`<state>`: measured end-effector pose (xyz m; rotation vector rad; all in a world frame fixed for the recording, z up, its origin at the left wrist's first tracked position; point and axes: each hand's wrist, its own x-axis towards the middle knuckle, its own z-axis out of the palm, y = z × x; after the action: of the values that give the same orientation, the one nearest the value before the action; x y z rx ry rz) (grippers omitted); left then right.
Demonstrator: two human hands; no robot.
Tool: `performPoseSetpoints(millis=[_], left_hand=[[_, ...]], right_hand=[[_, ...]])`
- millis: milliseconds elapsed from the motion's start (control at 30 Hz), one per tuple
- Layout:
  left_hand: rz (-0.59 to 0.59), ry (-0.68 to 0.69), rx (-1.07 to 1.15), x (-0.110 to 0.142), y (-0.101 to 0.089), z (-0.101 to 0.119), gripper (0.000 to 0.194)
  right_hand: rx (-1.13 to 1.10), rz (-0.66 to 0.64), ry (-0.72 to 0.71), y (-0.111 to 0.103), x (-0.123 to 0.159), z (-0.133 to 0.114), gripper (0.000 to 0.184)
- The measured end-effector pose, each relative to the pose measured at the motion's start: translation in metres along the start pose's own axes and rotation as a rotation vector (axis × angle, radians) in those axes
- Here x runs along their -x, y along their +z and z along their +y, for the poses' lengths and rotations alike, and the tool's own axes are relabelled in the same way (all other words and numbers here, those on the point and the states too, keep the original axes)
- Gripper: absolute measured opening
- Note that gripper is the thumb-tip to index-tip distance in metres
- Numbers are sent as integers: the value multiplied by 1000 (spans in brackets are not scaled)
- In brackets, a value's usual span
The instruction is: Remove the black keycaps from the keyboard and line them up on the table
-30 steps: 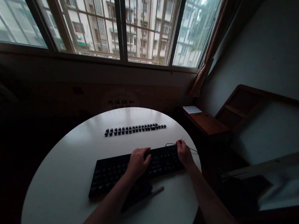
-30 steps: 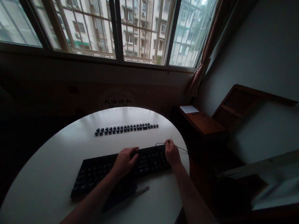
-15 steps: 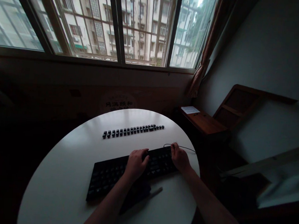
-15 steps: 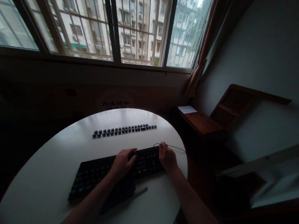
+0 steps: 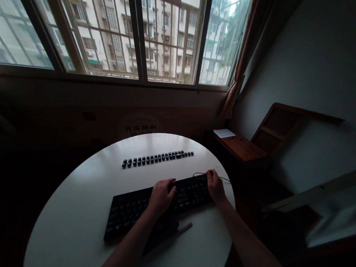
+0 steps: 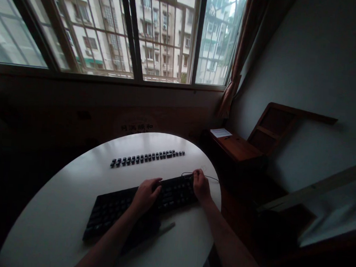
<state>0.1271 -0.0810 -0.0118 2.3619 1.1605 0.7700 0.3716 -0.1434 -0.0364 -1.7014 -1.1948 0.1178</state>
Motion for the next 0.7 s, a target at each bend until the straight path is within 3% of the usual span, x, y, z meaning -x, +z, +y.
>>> performPoseSetpoints(millis=[233, 367, 467, 600, 700], left_hand=[[-12, -12, -9, -1, -1, 0, 32], [-10, 4, -1, -1, -2, 0, 28], [-16, 34, 14, 0, -3, 0, 27], [-36, 87, 59, 1, -7, 3, 33], [-41, 120, 112, 0, -9, 3, 35]], right_hand=[[-233, 113, 136, -3, -2, 7, 35], [-313, 60, 95, -4, 6, -5, 27], [-341, -84, -1, -1, 19, -29, 19], [-412, -396, -138, 7, 40, -65, 16], [-412, -480, -194, 15, 50, -83, 21]])
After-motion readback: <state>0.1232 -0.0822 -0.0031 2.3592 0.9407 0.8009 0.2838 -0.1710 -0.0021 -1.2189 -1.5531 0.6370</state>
